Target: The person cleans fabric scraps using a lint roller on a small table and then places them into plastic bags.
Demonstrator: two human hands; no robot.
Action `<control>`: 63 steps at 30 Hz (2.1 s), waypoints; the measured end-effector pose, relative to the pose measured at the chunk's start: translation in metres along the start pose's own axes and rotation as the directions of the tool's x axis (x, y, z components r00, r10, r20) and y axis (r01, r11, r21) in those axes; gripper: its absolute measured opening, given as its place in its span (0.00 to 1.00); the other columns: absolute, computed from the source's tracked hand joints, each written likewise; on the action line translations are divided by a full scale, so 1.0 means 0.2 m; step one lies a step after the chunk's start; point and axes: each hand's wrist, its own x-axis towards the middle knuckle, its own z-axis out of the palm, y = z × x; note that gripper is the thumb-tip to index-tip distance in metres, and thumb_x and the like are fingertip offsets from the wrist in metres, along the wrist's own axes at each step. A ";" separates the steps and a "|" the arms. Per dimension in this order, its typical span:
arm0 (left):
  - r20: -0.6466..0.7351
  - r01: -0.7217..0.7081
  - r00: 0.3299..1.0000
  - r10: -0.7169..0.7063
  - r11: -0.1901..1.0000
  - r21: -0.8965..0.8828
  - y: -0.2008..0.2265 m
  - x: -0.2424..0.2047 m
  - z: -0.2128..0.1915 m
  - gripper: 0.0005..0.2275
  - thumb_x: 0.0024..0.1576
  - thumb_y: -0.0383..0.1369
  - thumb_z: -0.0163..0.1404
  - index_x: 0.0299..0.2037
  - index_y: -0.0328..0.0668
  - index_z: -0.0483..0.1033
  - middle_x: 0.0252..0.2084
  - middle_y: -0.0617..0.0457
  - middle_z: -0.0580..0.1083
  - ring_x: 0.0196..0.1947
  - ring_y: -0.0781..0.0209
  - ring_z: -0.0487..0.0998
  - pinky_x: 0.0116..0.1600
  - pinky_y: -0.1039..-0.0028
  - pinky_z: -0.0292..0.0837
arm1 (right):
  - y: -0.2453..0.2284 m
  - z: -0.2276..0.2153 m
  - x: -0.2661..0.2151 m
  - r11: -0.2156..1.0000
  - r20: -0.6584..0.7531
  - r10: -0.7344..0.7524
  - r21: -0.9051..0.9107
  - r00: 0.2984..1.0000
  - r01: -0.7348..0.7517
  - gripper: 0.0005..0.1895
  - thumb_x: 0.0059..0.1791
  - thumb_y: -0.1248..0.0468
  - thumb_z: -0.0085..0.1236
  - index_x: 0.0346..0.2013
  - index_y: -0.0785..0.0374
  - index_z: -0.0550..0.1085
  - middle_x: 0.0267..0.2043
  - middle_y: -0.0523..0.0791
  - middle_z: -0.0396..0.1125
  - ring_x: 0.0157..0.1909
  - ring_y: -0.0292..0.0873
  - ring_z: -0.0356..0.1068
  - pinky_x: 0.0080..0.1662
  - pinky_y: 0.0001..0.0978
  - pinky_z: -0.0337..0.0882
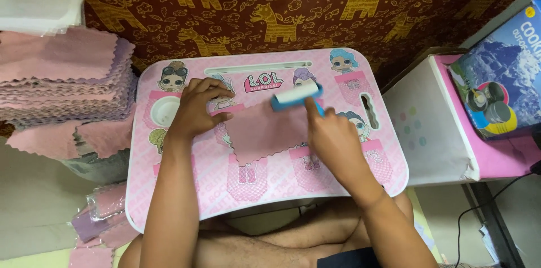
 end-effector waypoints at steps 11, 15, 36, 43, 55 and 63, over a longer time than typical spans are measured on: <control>0.008 0.004 1.000 -0.004 1.000 0.006 0.01 0.00 -0.01 0.19 0.47 0.44 0.65 0.50 0.62 0.82 0.55 0.60 0.72 0.60 0.54 0.65 0.65 0.59 0.56 | 0.12 -0.15 -0.23 0.998 0.176 0.026 0.057 0.984 -0.036 0.21 0.54 0.60 0.40 0.61 0.49 0.68 0.30 0.56 0.69 0.30 0.69 0.76 0.34 0.61 0.77; -0.084 -0.100 0.991 0.102 0.995 0.028 -0.03 0.00 0.04 0.23 0.39 0.39 0.67 0.48 0.55 0.82 0.53 0.63 0.72 0.55 0.56 0.64 0.63 0.65 0.53 | 0.19 -0.28 -0.35 1.000 0.136 0.006 -0.019 0.991 -0.004 0.21 0.50 0.56 0.49 0.59 0.43 0.68 0.29 0.51 0.72 0.21 0.58 0.72 0.27 0.52 0.73; -0.086 -0.107 0.990 0.108 0.994 0.015 -0.05 0.01 0.04 0.19 0.44 0.38 0.66 0.48 0.56 0.82 0.54 0.64 0.71 0.57 0.58 0.63 0.62 0.65 0.54 | -0.19 -0.03 0.03 0.966 -0.173 -0.206 0.120 0.963 0.228 0.25 0.49 0.64 0.51 0.61 0.61 0.67 0.26 0.51 0.67 0.14 0.50 0.67 0.20 0.42 0.70; -0.094 -0.099 0.991 0.099 0.995 0.012 -0.04 0.00 0.04 0.20 0.42 0.36 0.65 0.47 0.56 0.82 0.54 0.64 0.71 0.56 0.57 0.63 0.62 0.65 0.54 | -0.04 -0.24 -0.31 0.992 0.036 -0.113 0.055 0.993 0.111 0.19 0.51 0.56 0.50 0.58 0.47 0.67 0.25 0.50 0.68 0.15 0.54 0.68 0.21 0.47 0.70; -0.108 -0.104 0.989 0.103 0.995 -0.003 -0.03 0.01 0.03 0.20 0.40 0.35 0.66 0.46 0.55 0.83 0.53 0.64 0.73 0.56 0.58 0.64 0.62 0.65 0.55 | -0.26 -0.32 -0.09 0.958 0.205 -0.280 0.128 0.938 0.258 0.19 0.42 0.67 0.50 0.49 0.56 0.70 0.24 0.53 0.71 0.21 0.60 0.72 0.28 0.51 0.71; -0.290 -0.058 0.955 -0.062 0.921 -0.386 -0.02 -0.01 0.02 0.14 0.70 0.33 0.36 0.48 0.42 0.79 0.47 0.48 0.72 0.50 0.48 0.75 0.57 0.59 0.69 | -0.44 0.02 0.14 0.953 -0.014 -0.292 0.082 0.956 0.292 0.24 0.49 0.65 0.44 0.61 0.51 0.70 0.27 0.50 0.68 0.25 0.60 0.76 0.28 0.52 0.76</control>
